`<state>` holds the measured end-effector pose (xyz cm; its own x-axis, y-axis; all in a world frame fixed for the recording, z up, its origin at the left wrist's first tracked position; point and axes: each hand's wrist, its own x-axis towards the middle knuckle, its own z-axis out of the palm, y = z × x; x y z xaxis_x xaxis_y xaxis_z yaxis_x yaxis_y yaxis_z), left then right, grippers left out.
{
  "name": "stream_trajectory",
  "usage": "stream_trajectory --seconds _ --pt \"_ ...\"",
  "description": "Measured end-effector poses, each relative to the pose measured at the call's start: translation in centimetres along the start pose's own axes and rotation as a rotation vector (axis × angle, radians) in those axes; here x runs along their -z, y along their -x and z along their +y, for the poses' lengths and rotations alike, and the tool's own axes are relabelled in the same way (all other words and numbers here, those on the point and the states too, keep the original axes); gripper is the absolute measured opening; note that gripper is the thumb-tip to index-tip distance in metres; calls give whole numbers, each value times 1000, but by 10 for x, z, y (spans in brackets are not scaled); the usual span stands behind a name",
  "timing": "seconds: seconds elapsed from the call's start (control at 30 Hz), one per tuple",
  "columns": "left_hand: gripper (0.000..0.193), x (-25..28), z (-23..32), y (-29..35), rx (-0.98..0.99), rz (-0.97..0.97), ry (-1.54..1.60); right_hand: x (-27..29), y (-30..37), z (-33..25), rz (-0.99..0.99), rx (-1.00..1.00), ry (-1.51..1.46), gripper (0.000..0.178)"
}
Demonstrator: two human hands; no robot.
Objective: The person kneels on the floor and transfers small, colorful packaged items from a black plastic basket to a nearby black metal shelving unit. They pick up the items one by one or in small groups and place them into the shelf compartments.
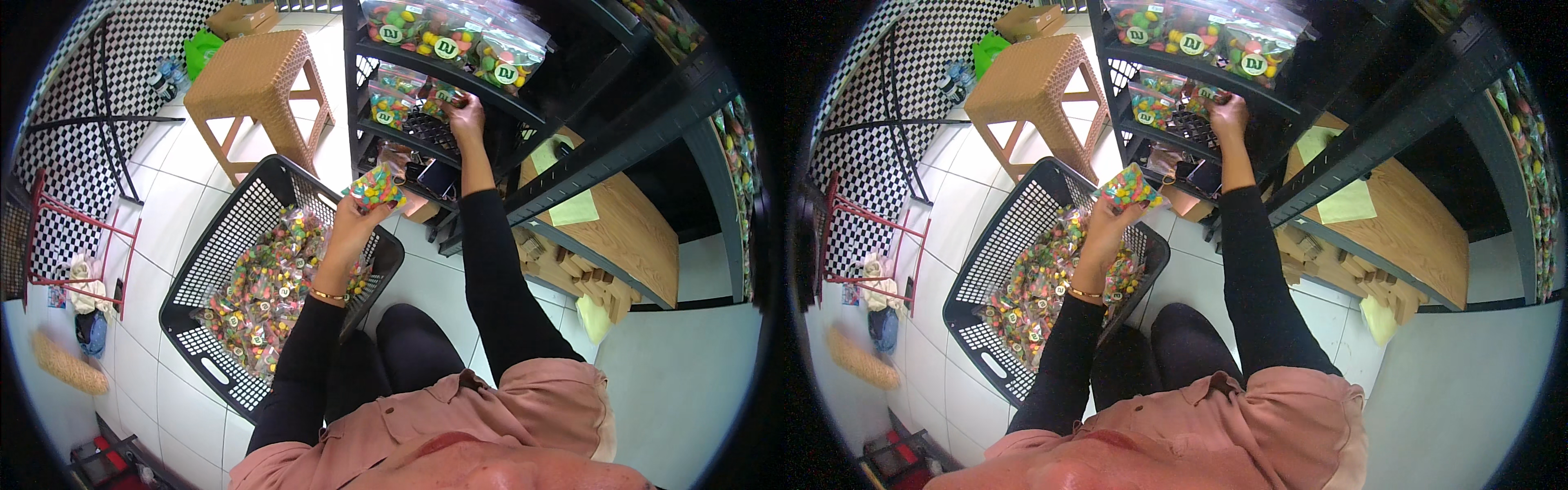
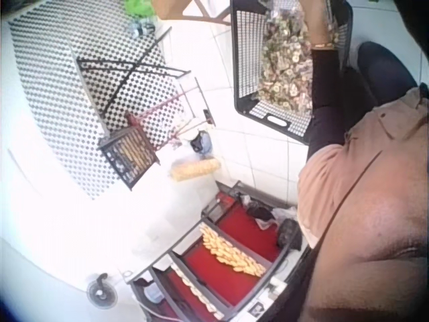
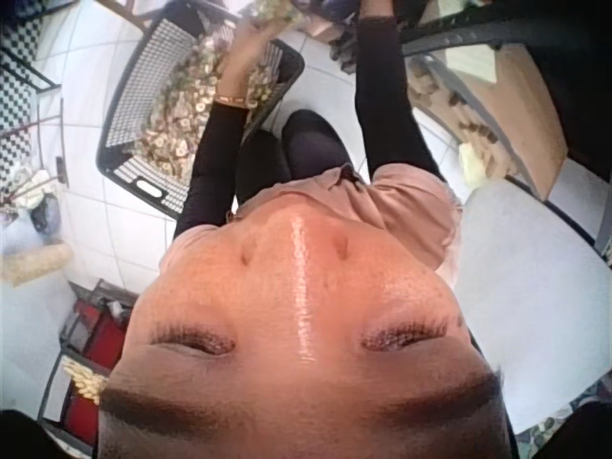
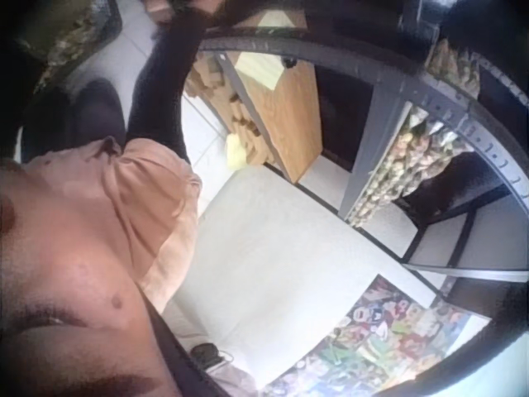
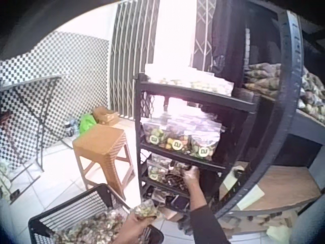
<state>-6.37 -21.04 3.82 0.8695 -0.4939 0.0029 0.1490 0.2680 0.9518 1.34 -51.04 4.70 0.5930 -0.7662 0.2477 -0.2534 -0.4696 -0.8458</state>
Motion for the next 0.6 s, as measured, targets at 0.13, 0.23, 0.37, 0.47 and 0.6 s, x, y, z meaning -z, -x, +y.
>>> stream_trajectory --seconds 0.13,0.23,0.37,0.47,0.6 --pt "29 -7 -1 -7 -8 -64 -111 -22 -27 10 -28 41 175 55" --pt "32 -15 -4 -19 -19 -109 -215 -28 -43 25 40 150 250 51" --pt "37 -26 -3 -33 -100 -47 -159 -25 -20 10 184 315 299 51" --pt "38 -41 0 -52 -219 -28 -12 12 13 -12 119 248 192 48" --pt "37 -52 -2 -84 -293 36 -125 56 80 -31 -89 152 -302 30"
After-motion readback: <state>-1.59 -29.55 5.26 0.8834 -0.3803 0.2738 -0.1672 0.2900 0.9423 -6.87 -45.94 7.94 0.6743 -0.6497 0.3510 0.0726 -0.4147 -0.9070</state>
